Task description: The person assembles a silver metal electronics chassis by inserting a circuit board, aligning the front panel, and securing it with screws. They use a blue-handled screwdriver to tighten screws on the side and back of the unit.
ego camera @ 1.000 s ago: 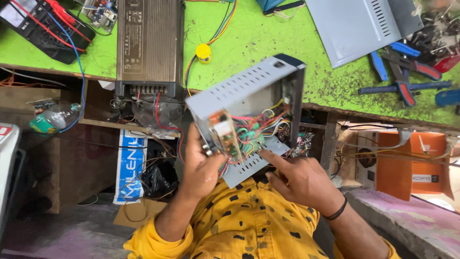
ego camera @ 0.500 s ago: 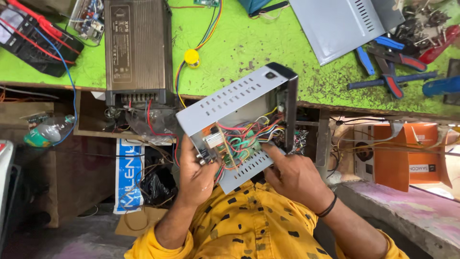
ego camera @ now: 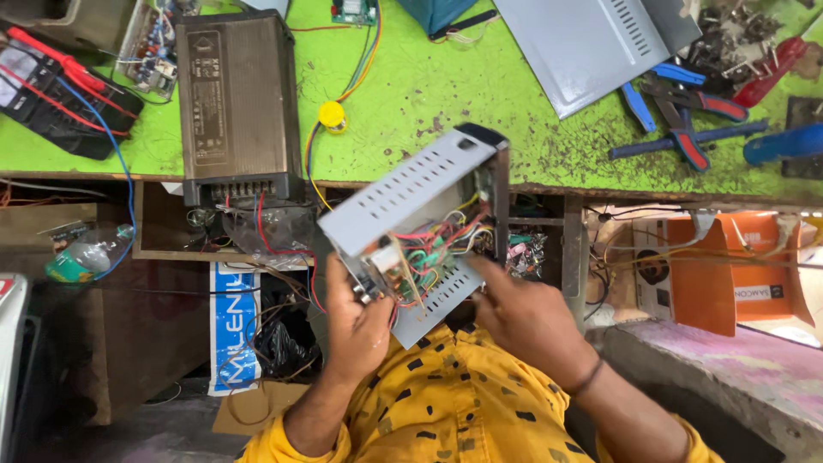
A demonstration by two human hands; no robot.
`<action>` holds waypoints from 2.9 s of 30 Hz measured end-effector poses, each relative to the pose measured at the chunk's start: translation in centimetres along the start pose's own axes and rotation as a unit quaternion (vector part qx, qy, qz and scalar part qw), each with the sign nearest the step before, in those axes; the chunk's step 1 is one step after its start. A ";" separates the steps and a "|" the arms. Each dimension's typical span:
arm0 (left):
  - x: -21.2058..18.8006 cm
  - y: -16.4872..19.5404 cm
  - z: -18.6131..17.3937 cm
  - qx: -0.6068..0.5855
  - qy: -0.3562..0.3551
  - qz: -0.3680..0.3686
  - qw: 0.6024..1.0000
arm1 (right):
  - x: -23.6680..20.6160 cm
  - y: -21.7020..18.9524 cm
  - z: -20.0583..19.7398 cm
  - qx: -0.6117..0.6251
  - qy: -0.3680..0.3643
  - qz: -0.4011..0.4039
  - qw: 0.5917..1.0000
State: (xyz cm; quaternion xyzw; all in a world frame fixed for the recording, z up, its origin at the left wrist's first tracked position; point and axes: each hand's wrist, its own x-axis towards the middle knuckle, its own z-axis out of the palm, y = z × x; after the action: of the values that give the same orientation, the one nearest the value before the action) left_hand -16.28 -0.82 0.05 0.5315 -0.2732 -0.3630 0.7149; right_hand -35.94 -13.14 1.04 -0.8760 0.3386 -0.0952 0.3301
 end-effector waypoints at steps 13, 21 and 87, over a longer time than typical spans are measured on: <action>1.2 1.6 -0.6 -0.194 0.092 -0.043 0.976 | 3.7 16.9 1.2 0.920 0.177 -0.003 0.351; 2.1 0.8 -0.8 -0.197 0.112 -0.105 0.968 | 3.1 13.1 0.8 0.899 0.170 0.106 0.390; 1.8 -0.3 -2.2 -0.186 0.096 -0.082 0.974 | 4.0 13.3 -0.1 0.850 0.291 0.149 0.414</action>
State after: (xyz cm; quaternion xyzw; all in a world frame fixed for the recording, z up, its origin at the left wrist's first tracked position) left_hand -13.57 -1.09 -0.91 0.4424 -0.0865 -0.4125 0.7916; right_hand -40.02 -23.20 -7.67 -0.0036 0.2858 -0.5328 0.7965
